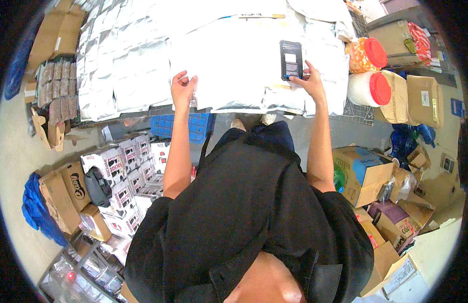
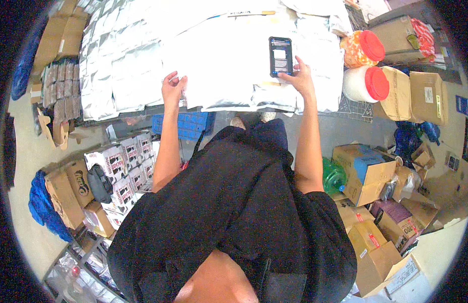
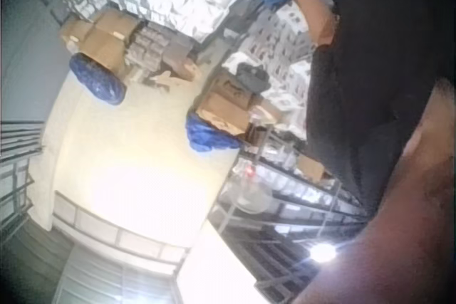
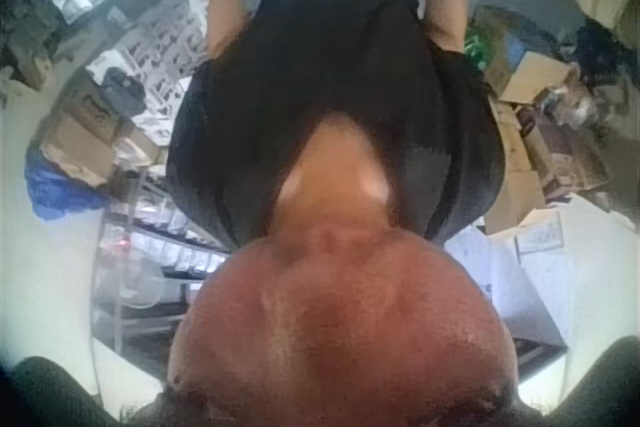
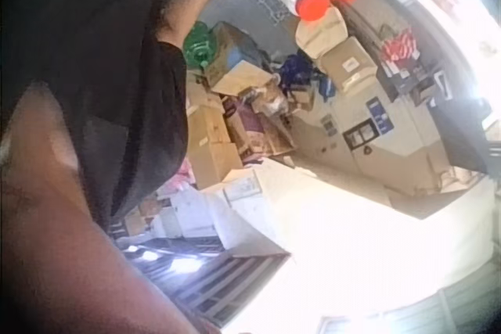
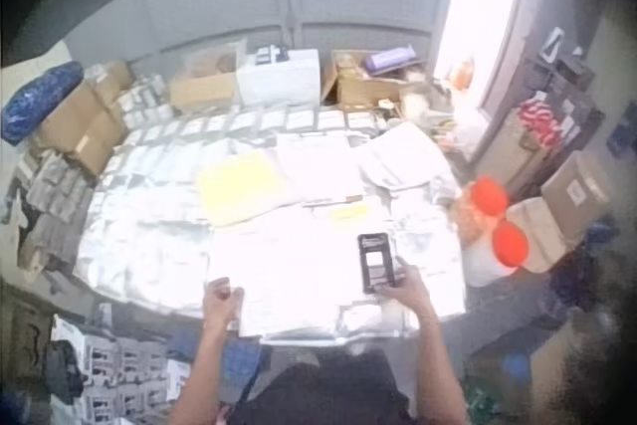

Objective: The person highlights lines on a printed order form with a yellow marker, then moves between a storage room and an office to gather and organize documents. They handle multiple plastic bags, label them with a marker, and arrange papers on a desk.

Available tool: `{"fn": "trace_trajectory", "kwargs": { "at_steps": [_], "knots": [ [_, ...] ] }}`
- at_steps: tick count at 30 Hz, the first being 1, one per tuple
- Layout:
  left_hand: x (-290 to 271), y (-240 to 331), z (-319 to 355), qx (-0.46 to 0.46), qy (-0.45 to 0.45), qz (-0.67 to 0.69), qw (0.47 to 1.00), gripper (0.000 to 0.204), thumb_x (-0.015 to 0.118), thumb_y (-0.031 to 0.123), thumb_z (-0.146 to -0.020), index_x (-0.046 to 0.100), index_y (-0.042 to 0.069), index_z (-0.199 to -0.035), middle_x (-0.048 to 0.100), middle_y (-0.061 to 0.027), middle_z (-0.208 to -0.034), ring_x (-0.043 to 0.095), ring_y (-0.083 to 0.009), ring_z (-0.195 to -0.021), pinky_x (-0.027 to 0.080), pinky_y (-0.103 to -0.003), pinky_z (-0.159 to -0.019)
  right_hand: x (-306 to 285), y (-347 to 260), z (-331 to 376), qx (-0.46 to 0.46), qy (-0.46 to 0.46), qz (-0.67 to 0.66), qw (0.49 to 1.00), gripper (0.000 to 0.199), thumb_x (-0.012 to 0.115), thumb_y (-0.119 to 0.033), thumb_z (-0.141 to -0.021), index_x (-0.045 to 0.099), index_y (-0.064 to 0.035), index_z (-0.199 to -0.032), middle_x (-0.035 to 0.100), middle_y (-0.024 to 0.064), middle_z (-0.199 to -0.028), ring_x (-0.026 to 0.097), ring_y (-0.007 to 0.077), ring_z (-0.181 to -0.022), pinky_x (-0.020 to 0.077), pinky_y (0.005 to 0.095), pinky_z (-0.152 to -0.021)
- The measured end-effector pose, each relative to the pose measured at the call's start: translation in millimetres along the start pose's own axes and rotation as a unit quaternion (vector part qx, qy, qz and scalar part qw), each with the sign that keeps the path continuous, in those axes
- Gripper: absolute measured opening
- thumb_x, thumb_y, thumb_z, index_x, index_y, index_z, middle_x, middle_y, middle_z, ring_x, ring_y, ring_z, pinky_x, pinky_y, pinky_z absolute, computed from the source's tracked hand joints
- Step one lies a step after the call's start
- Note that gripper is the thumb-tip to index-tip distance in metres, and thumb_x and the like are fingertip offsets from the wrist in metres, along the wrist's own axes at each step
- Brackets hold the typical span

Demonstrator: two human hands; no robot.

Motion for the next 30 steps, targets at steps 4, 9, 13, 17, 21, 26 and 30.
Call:
{"fn": "trace_trajectory", "kwargs": {
  "at_steps": [4,9,13,17,21,26,30],
  "knots": [
    [4.6,3.0,6.5,-0.009,-0.020,0.001,1.000,0.058,0.083,0.017,-0.081,0.056,0.001,-0.130,0.066,-0.0093,-0.096,0.063,-0.0142,-0.083,0.053,-0.028,-0.072,-1.7,-12.9,9.0,-0.017,-0.054,-0.072,0.996,0.091,0.090,-0.012,-0.069,0.044,0.0041,-0.145,0.055,0.0174,-0.117,0.069,0.0210,-0.083,0.0594,0.0316,-0.071],
    [14.0,0.7,4.0,0.032,-0.010,-0.011,0.999,0.059,0.083,0.015,-0.077,0.056,0.002,-0.128,0.067,-0.0107,-0.095,0.064,-0.0159,-0.078,0.054,-0.030,-0.070,-1.7,-26.4,17.2,-0.075,-0.024,-0.052,0.996,0.088,0.087,-0.004,-0.069,0.044,0.0034,-0.145,0.057,0.0135,-0.111,0.070,0.0184,-0.084,0.0600,0.0325,-0.069],
    [18.1,-7.1,3.1,0.008,-0.003,-0.020,1.000,0.057,0.082,0.015,-0.078,0.057,0.006,-0.129,0.066,-0.0097,-0.094,0.063,-0.0165,-0.080,0.054,-0.032,-0.071,2.5,-1.4,4.1,-0.059,-0.047,-0.098,0.992,0.086,0.088,-0.005,-0.068,0.047,-0.0022,-0.144,0.054,0.0097,-0.106,0.068,0.0170,-0.083,0.0593,0.0313,-0.069],
    [15.0,-0.5,4.8,0.046,0.013,-0.065,0.997,0.055,0.082,0.015,-0.079,0.059,0.004,-0.128,0.064,-0.0074,-0.092,0.060,-0.0148,-0.079,0.052,-0.029,-0.070,2.6,5.1,1.8,-0.036,-0.008,-0.116,0.993,0.071,0.087,-0.015,-0.074,0.055,-0.0034,-0.136,0.055,0.0066,-0.103,0.064,0.0148,-0.079,0.0538,0.0293,-0.067],
    [19.6,-0.3,1.9,0.029,0.015,-0.045,0.998,0.054,0.081,0.015,-0.080,0.059,0.001,-0.127,0.063,-0.0055,-0.092,0.057,-0.0127,-0.077,0.051,-0.027,-0.069,1.1,12.1,-9.5,0.009,0.076,-0.121,0.990,0.045,0.075,-0.028,-0.088,0.064,-0.0020,-0.124,0.062,0.0073,-0.095,0.065,0.0165,-0.081,0.0522,0.0300,-0.068],
    [19.7,0.4,11.1,0.021,0.030,-0.054,0.998,0.055,0.082,0.016,-0.082,0.058,-0.001,-0.129,0.058,-0.0012,-0.090,0.052,-0.0093,-0.074,0.048,-0.025,-0.066,2.7,-2.0,-20.5,-0.011,0.089,-0.172,0.981,0.038,0.069,-0.026,-0.092,0.066,-0.0005,-0.120,0.066,0.0114,-0.096,0.065,0.0188,-0.087,0.0525,0.0316,-0.073],
    [21.5,3.4,17.1,0.012,0.042,-0.023,0.999,0.057,0.083,0.015,-0.082,0.057,-0.003,-0.129,0.056,0.0005,-0.091,0.049,-0.0068,-0.073,0.045,-0.022,-0.064,-0.4,6.7,-36.6,0.016,0.087,-0.191,0.978,0.034,0.069,-0.024,-0.091,0.067,-0.0008,-0.116,0.069,0.0116,-0.097,0.066,0.0195,-0.088,0.0523,0.0328,-0.076]
  ]
}}
Point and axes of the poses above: each hand's wrist, its own z-axis away from the middle knuckle, its own x-axis out of the palm, y = z × x, the point moved 5 cm from there along -z, towards the middle knuckle
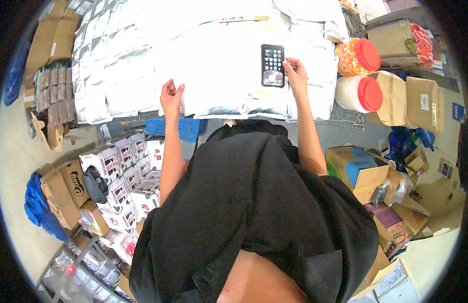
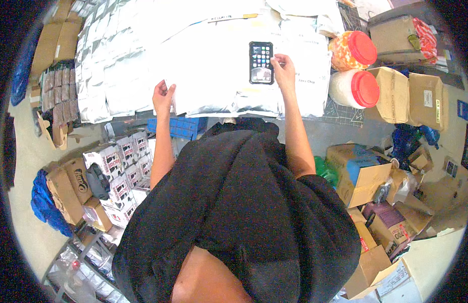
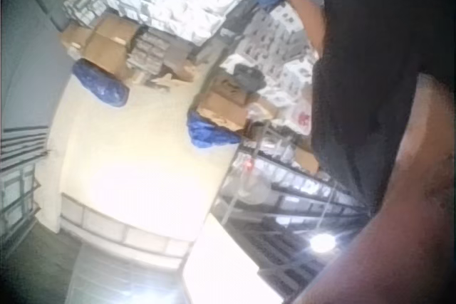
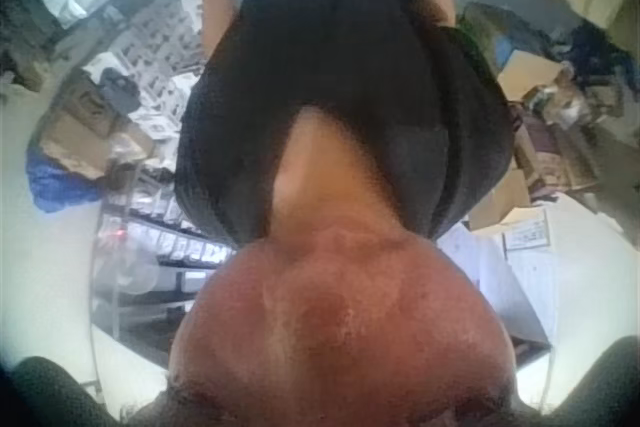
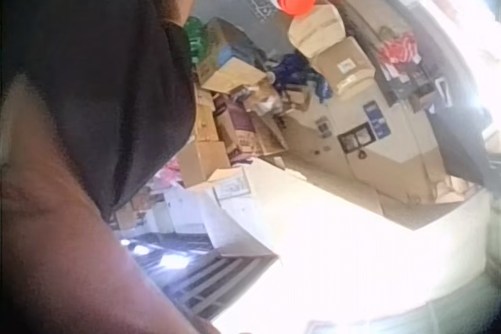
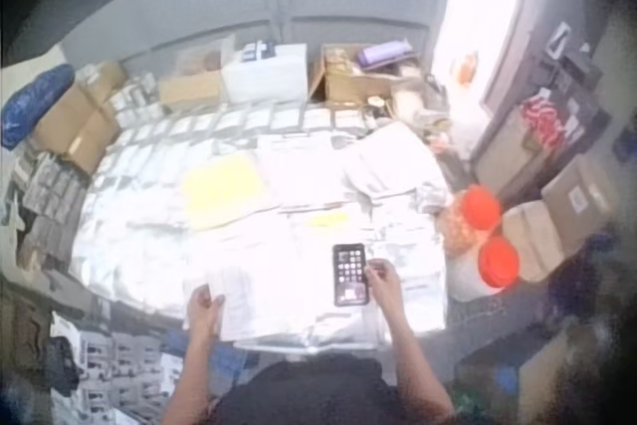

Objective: The person highlights lines on a printed order form with a yellow marker, then moves between a storage room and an office to gather and organize documents. They handle multiple plastic bags, label them with a marker, and arrange papers on a desk.

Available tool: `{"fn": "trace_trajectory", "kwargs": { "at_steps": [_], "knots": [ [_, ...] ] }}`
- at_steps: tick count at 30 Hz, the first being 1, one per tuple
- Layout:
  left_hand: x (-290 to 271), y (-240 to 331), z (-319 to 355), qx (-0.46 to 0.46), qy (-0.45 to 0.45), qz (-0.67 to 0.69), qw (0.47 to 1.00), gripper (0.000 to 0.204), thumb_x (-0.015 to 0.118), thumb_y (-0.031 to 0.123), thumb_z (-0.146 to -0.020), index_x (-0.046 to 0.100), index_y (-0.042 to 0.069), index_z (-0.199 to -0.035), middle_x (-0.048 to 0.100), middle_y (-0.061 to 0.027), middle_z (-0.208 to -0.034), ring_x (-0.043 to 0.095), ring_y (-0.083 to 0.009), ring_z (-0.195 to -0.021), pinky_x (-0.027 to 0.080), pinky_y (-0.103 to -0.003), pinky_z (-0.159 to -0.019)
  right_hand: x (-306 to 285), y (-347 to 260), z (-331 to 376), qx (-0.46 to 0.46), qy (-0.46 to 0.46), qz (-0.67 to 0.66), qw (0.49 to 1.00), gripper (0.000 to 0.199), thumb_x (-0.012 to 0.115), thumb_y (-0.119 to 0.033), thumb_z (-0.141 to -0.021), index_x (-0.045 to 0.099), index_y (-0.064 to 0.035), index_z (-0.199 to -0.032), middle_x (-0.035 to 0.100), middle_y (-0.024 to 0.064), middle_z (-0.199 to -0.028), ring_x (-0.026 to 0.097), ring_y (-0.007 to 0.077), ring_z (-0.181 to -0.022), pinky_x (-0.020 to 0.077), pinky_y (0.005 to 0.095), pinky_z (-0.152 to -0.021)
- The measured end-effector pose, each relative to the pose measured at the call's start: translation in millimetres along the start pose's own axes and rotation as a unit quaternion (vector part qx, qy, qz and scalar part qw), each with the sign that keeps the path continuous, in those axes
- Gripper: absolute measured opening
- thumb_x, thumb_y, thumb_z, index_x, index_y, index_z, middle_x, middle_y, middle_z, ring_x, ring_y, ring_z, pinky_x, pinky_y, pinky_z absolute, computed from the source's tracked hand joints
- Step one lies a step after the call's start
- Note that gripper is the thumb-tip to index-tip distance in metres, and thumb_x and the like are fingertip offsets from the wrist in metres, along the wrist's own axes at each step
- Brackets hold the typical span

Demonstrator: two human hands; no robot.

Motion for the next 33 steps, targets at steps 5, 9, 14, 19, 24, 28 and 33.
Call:
{"fn": "trace_trajectory", "kwargs": {
  "at_steps": [5,9,14,19,24,28,33],
  "knots": [
    [1.5,-0.9,-2.9,-0.015,0.009,-0.013,1.000,0.053,0.083,0.015,-0.083,0.059,-0.004,-0.126,0.057,0.0012,-0.091,0.049,-0.0055,-0.073,0.044,-0.020,-0.064,0.0,-16.6,-8.3,0.023,0.008,0.061,0.998,0.039,0.071,-0.032,-0.088,0.066,-0.0004,-0.110,0.070,0.0129,-0.093,0.067,0.0222,-0.081,0.0521,0.0360,-0.074],
    [-2.8,-16.1,-7.3,-0.020,0.012,0.014,1.000,0.052,0.083,0.016,-0.083,0.060,-0.005,-0.124,0.058,0.0015,-0.091,0.051,-0.0057,-0.074,0.045,-0.020,-0.065,2.4,-51.3,-4.2,0.000,0.013,0.175,0.985,0.041,0.070,-0.036,-0.089,0.065,-0.0001,-0.109,0.070,0.0156,-0.085,0.069,0.0274,-0.078,0.0522,0.0387,-0.072],
    [4.2,-8.7,-3.6,-0.036,0.027,0.016,0.999,0.050,0.083,0.017,-0.084,0.060,-0.006,-0.122,0.058,0.0015,-0.090,0.051,-0.0057,-0.074,0.045,-0.020,-0.065,4.9,-51.7,-15.0,0.005,-0.007,0.208,0.978,0.049,0.064,-0.041,-0.092,0.063,0.0023,-0.114,0.070,0.0196,-0.089,0.069,0.0316,-0.084,0.0525,0.0423,-0.078],
    [5.9,-0.2,2.3,-0.029,0.041,0.027,0.998,0.048,0.082,0.018,-0.084,0.061,-0.006,-0.121,0.060,-0.0002,-0.090,0.053,-0.0060,-0.076,0.045,-0.020,-0.066,13.7,-57.9,14.2,-0.017,-0.026,0.305,0.952,0.086,0.069,-0.057,-0.083,0.049,0.0081,-0.135,0.059,0.0271,-0.113,0.062,0.0392,-0.103,0.0503,0.0468,-0.088],
    [5.1,-8.5,-0.8,-0.033,0.048,0.035,0.998,0.048,0.082,0.018,-0.084,0.061,-0.007,-0.120,0.061,-0.0005,-0.090,0.053,-0.0060,-0.075,0.045,-0.021,-0.065,40.1,-60.3,26.0,-0.103,0.014,0.416,0.904,0.119,0.085,-0.057,-0.064,0.031,0.0126,-0.144,0.052,0.0291,-0.114,0.059,0.0442,-0.105,0.0508,0.0532,-0.085],
    [2.2,-17.3,-2.4,-0.047,0.045,0.023,0.998,0.049,0.082,0.019,-0.084,0.062,-0.007,-0.120,0.060,-0.0001,-0.089,0.050,-0.0056,-0.073,0.044,-0.021,-0.064,29.1,-51.9,14.1,-0.043,-0.032,0.315,0.948,0.120,0.089,-0.037,-0.059,0.025,0.0124,-0.147,0.050,0.0312,-0.128,0.056,0.0400,-0.117,0.0489,0.0483,-0.096],
    [4.6,-13.5,-5.1,-0.010,0.030,0.025,0.999,0.046,0.080,0.019,-0.085,0.063,-0.006,-0.120,0.065,-0.0020,-0.089,0.052,-0.0058,-0.070,0.045,-0.021,-0.060,27.0,-68.5,31.0,0.172,-0.099,-0.208,0.958,0.070,0.084,-0.022,-0.079,0.042,-0.0001,-0.131,0.063,0.0120,-0.098,0.066,0.0246,-0.089,0.0585,0.0381,-0.081]
  ]
}}
Point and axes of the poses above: each hand's wrist, its own z-axis away from the middle knuckle, its own x-axis out of the palm, y = z × x, the point moved 5 cm from there along -z, towards the middle knuckle
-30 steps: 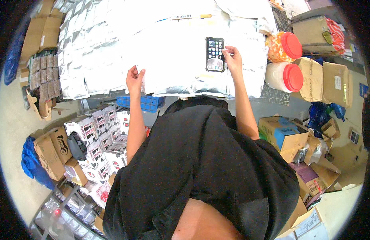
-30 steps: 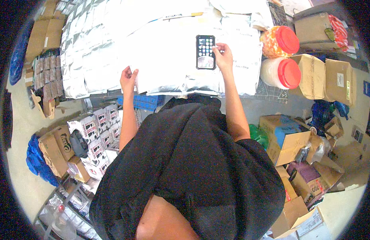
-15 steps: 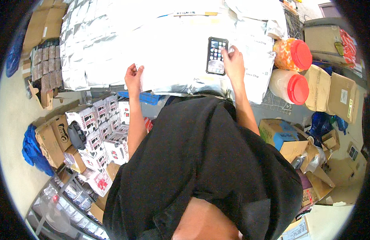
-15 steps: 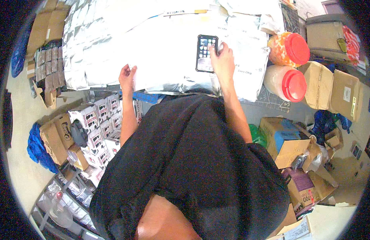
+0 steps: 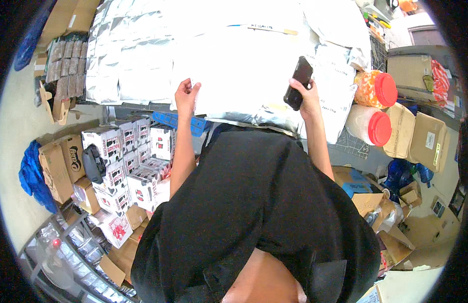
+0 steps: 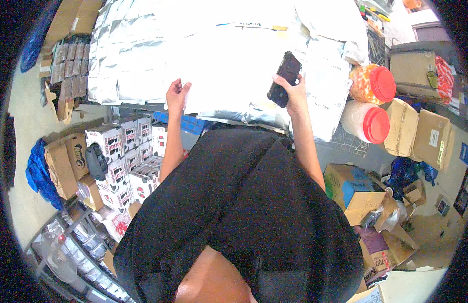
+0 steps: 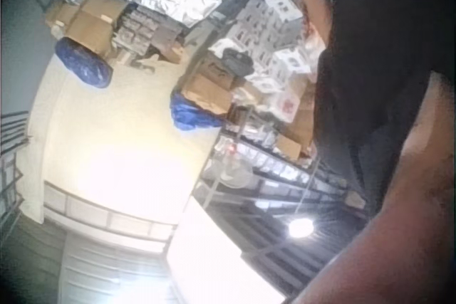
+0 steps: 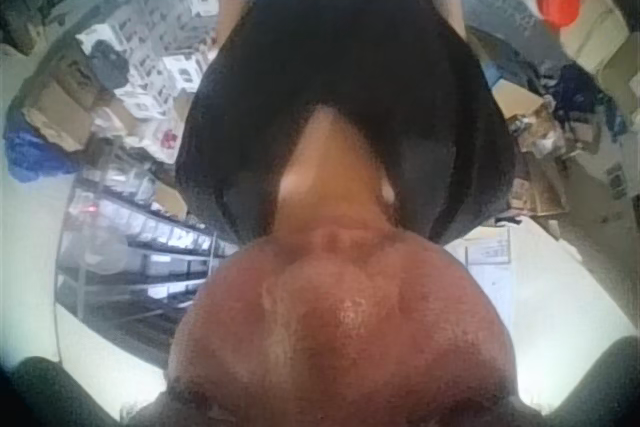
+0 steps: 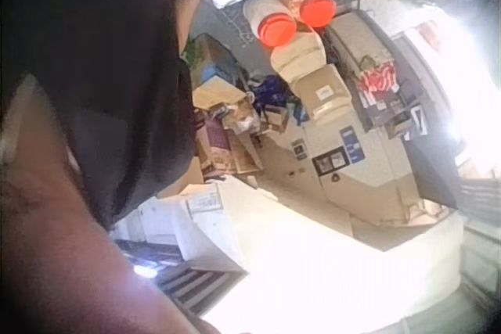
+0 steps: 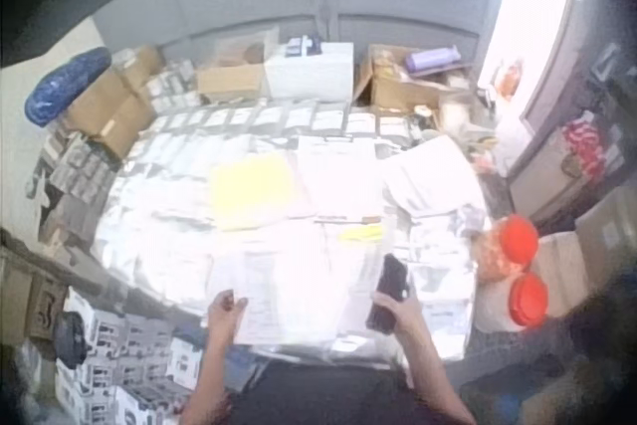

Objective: The person highlights lines on a printed order form with a yellow marker, then moves between a storage room and an office to gather and organize documents. They handle multiple plastic bags, label them with a marker, and arrange papers on a desk.

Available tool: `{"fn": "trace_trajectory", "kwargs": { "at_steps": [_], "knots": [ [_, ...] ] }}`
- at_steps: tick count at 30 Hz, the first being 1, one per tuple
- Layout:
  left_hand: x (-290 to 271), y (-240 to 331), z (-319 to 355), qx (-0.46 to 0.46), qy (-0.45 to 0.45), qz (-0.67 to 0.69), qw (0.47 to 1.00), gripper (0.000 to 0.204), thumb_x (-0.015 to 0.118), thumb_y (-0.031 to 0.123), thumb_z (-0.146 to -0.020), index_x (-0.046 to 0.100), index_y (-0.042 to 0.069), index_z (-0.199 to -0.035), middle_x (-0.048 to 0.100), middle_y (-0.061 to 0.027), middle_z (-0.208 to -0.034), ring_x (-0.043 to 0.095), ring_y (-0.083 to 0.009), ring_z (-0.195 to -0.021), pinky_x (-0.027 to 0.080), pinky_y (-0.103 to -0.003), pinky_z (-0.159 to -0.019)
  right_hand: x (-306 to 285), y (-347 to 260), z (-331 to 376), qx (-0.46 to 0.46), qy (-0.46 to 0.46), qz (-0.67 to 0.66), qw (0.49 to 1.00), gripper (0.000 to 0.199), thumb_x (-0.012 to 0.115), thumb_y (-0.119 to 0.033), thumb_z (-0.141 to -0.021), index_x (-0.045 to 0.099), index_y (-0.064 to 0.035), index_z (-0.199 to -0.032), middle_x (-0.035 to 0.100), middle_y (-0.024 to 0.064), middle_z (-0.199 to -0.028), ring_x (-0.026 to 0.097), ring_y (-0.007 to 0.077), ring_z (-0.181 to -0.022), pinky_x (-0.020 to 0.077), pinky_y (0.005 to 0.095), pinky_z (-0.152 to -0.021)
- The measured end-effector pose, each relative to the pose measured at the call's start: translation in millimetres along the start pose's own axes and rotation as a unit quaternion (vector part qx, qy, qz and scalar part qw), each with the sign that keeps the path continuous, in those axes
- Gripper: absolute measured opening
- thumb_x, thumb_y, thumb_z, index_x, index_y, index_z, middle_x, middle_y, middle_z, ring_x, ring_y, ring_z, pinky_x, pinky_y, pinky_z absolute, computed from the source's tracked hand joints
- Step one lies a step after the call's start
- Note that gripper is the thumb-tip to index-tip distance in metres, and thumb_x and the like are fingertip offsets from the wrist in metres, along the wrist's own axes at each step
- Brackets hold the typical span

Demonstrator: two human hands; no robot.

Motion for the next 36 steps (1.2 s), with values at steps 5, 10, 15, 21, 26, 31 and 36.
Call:
{"fn": "trace_trajectory", "kwargs": {
  "at_steps": [5,10,15,21,26,31,36],
  "knots": [
    [-3.4,-1.0,0.9,-0.031,-0.030,0.028,0.999,0.043,0.079,0.016,-0.085,0.063,-0.006,-0.119,0.069,-0.0046,-0.093,0.056,-0.0058,-0.070,0.046,-0.021,-0.060,49.4,-22.9,40.7,0.069,-0.172,-0.234,0.954,0.066,0.067,-0.044,-0.093,0.044,-0.0006,-0.138,0.060,0.0110,-0.099,0.064,0.0253,-0.091,0.0571,0.0488,-0.089],
    [-3.4,20.0,4.3,-0.021,-0.053,0.017,0.998,0.040,0.078,0.016,-0.086,0.063,-0.005,-0.116,0.071,-0.0067,-0.097,0.057,-0.0058,-0.070,0.048,-0.022,-0.060,50.7,-48.2,84.0,0.085,-0.267,-0.440,0.853,0.070,0.051,-0.059,-0.097,0.041,-0.0069,-0.143,0.059,0.0229,-0.126,0.060,0.0362,-0.117,0.0492,0.0607,-0.098],
    [-7.2,12.4,-2.1,-0.031,-0.059,-0.010,0.998,0.041,0.079,0.016,-0.085,0.063,-0.007,-0.116,0.071,-0.0070,-0.097,0.059,-0.0067,-0.071,0.048,-0.022,-0.061,85.3,-73.7,140.8,0.055,-0.325,-0.353,0.876,0.104,0.069,-0.061,-0.082,0.021,-0.0073,-0.157,0.025,0.0304,-0.158,0.037,0.0440,-0.141,0.0360,0.0634,-0.110],
    [-3.8,5.3,-7.2,-0.012,-0.075,0.023,0.997,0.043,0.080,0.016,-0.084,0.063,-0.008,-0.116,0.072,-0.0094,-0.097,0.062,-0.0086,-0.074,0.051,-0.024,-0.064,150.3,-78.8,183.8,0.150,-0.440,-0.280,0.840,0.111,0.077,-0.021,-0.069,0.013,-0.0103,-0.159,0.028,0.0271,-0.156,0.032,0.0466,-0.143,0.0321,0.0581,-0.115],
    [-11.8,4.9,-4.8,-0.057,-0.098,0.071,0.991,0.044,0.080,0.015,-0.084,0.062,-0.009,-0.116,0.072,-0.0107,-0.098,0.063,-0.0102,-0.075,0.052,-0.024,-0.064,166.0,-69.7,200.0,0.102,-0.499,-0.125,0.852,0.118,0.076,-0.002,-0.066,0.002,-0.0061,-0.159,0.028,0.0176,-0.157,0.030,0.0298,-0.146,0.0309,0.0444,-0.116],
    [-7.4,6.0,-7.0,-0.014,-0.067,-0.020,0.997,0.042,0.081,0.017,-0.084,0.065,-0.006,-0.115,0.073,-0.0117,-0.098,0.066,-0.0106,-0.076,0.052,-0.025,-0.064,173.7,-67.9,223.6,0.162,-0.560,-0.092,0.807,0.116,0.066,0.015,-0.073,-0.007,-0.0086,-0.159,0.030,0.0141,-0.157,0.037,0.0252,-0.142,0.0385,0.0385,-0.110],
    [-8.4,-14.0,-4.5,-0.073,-0.087,0.163,0.980,0.040,0.080,0.015,-0.084,0.065,-0.006,-0.115,0.073,-0.0100,-0.095,0.063,-0.0090,-0.072,0.051,-0.024,-0.062,181.7,-68.2,221.9,0.163,-0.547,-0.133,0.810,0.110,0.062,0.013,-0.076,-0.005,-0.0160,-0.159,0.027,0.0271,-0.156,0.037,0.0413,-0.141,0.0458,0.0571,-0.105]
  ]
}}
Point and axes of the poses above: each hand's wrist, its own z-axis away from the middle knuckle, its own x-axis out of the palm, y = z × x, the point moved 5 cm from there along -z, towards the middle knuckle
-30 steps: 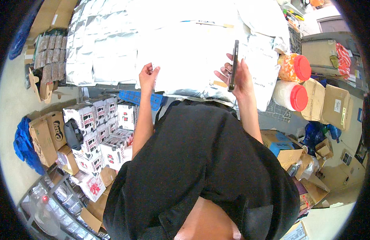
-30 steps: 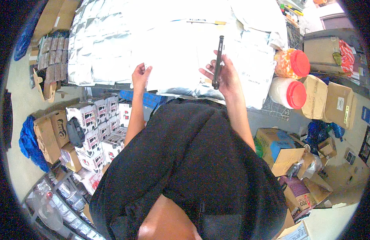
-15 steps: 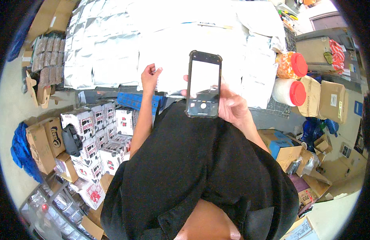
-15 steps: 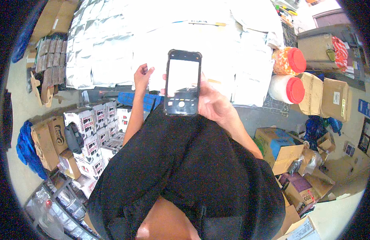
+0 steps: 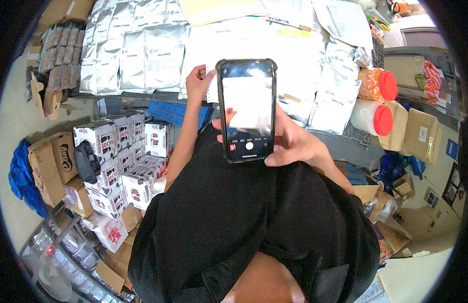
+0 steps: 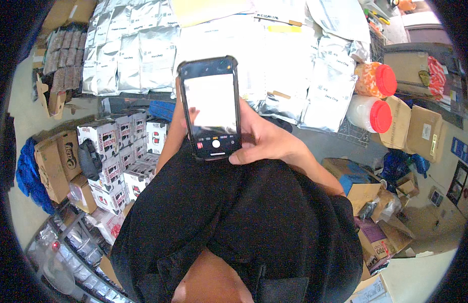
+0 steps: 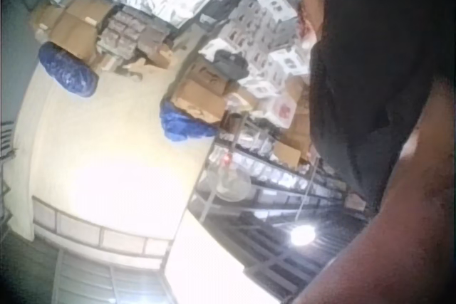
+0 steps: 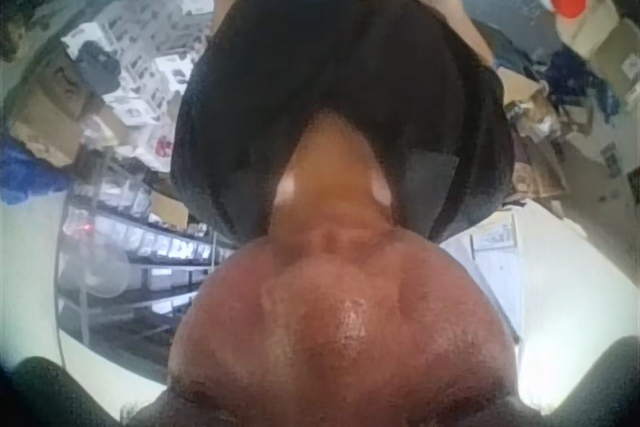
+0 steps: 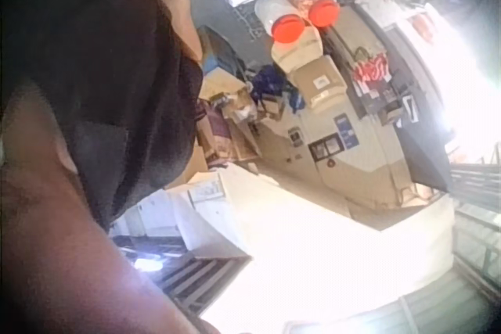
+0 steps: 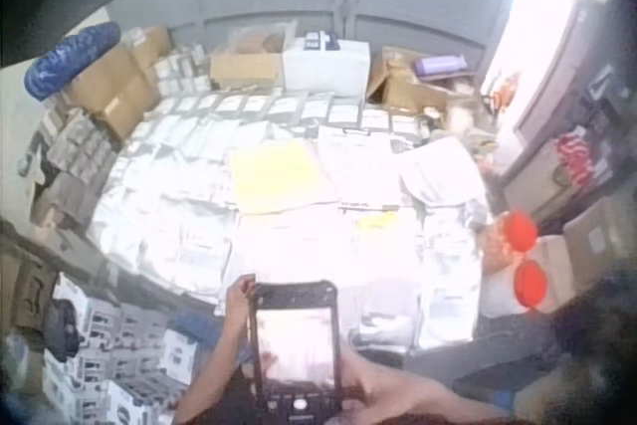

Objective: The person highlights lines on a printed order form with a yellow marker, then moves between a storage room and an office to gather and organize documents. They handle multiple plastic bags, label them with a marker, and arrange papers on a desk.

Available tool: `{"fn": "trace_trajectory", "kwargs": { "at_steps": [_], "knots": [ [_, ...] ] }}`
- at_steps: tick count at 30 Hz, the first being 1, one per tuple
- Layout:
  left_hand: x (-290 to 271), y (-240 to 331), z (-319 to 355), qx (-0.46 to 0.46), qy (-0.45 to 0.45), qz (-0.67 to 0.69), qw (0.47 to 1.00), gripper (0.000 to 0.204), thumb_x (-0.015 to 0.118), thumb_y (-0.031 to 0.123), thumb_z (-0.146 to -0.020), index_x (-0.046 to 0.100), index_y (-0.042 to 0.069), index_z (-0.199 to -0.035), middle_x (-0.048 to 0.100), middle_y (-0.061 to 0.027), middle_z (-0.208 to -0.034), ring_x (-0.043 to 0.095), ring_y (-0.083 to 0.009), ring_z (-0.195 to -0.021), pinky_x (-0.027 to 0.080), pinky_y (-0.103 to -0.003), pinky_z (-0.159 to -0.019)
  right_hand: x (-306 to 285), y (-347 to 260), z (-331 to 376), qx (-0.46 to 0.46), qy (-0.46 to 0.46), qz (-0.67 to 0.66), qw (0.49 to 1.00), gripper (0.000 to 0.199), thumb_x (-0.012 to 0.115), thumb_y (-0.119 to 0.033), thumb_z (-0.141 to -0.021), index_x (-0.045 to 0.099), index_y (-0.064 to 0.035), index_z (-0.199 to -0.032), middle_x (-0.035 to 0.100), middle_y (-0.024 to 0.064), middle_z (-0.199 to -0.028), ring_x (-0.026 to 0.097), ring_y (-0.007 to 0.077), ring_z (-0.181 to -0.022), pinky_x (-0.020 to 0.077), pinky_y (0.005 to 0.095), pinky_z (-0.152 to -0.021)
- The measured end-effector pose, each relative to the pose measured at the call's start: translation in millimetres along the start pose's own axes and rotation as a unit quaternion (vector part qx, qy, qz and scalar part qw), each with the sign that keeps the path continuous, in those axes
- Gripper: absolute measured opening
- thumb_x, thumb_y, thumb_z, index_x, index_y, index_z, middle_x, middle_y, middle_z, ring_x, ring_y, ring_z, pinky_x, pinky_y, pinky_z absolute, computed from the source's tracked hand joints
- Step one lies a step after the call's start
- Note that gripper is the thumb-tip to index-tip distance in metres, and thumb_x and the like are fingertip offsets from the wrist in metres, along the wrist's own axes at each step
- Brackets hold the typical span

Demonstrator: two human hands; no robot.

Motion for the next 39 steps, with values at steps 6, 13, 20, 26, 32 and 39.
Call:
{"fn": "trace_trajectory", "kwargs": {
  "at_steps": [6,13,20,26,32,39],
  "knots": [
    [2.7,14.4,1.8,0.024,-0.019,-0.098,0.995,0.039,0.079,0.015,-0.084,0.065,-0.007,-0.113,0.072,-0.0085,-0.091,0.061,-0.0073,-0.071,0.049,-0.023,-0.059,0.3,-10.8,-14.1,-0.103,0.046,-0.005,0.994,0.100,0.063,0.007,-0.082,0.000,-0.0165,-0.157,0.026,0.0363,-0.153,0.043,0.0500,-0.134,0.0640,0.0544,-0.077],
    [0.9,11.7,-1.5,0.037,0.003,-0.118,0.992,0.039,0.077,0.022,-0.088,0.067,-0.007,-0.110,0.069,-0.0044,-0.084,0.056,-0.0066,-0.067,0.045,-0.022,-0.057,-0.1,-13.2,-16.7,-0.105,0.144,0.125,0.976,0.089,0.063,0.004,-0.086,0.008,-0.0118,-0.154,0.042,0.0356,-0.143,0.059,0.0454,-0.120,0.0666,0.0415,-0.064],
    [-12.2,-3.7,-11.8,0.010,-0.002,-0.111,0.994,0.045,0.071,0.034,-0.093,0.070,-0.007,-0.111,0.063,0.0005,-0.076,0.050,-0.0061,-0.064,0.039,-0.022,-0.054,3.9,-8.1,-22.4,-0.108,0.161,0.133,0.972,0.088,0.061,0.005,-0.088,0.005,-0.0122,-0.154,0.048,0.0355,-0.138,0.063,0.0438,-0.115,0.0652,0.0378,-0.056],
    [-14.5,-9.0,-11.3,-0.053,-0.022,-0.002,0.998,0.044,0.073,0.033,-0.092,0.071,-0.005,-0.114,0.063,0.0012,-0.077,0.052,-0.0048,-0.064,0.041,-0.021,-0.055,-4.1,-0.6,-26.3,-0.105,0.166,0.114,0.974,0.099,0.061,0.014,-0.083,-0.001,-0.0089,-0.156,0.051,0.0231,-0.132,0.068,0.0289,-0.095,0.0649,0.0417,-0.061],
    [-10.5,-3.9,-8.5,-0.122,-0.016,0.060,0.991,0.040,0.075,0.029,-0.091,0.071,-0.004,-0.114,0.063,0.0024,-0.076,0.051,-0.0035,-0.062,0.039,-0.020,-0.053,-4.2,3.4,-32.1,-0.118,0.146,0.127,0.974,0.086,0.062,0.003,-0.090,0.006,-0.0115,-0.153,0.049,0.0344,-0.138,0.064,0.0394,-0.114,0.0639,0.0365,-0.057],
    [-14.4,-13.1,-13.3,-0.136,-0.009,0.077,0.988,0.040,0.076,0.028,-0.090,0.071,-0.004,-0.113,0.062,0.0038,-0.074,0.048,-0.0021,-0.059,0.036,-0.020,-0.051,-5.1,7.1,-33.6,-0.118,0.154,0.128,0.973,0.083,0.062,0.002,-0.090,0.009,-0.0100,-0.152,0.051,0.0338,-0.136,0.065,0.0399,-0.113,0.0642,0.0374,-0.056]
  ]
}}
Point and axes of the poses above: each hand's wrist, its own z-axis away from the middle knuckle, its own x-axis out of the palm, y = z × x, the point moved 5 cm from there along -z, towards the middle knuckle
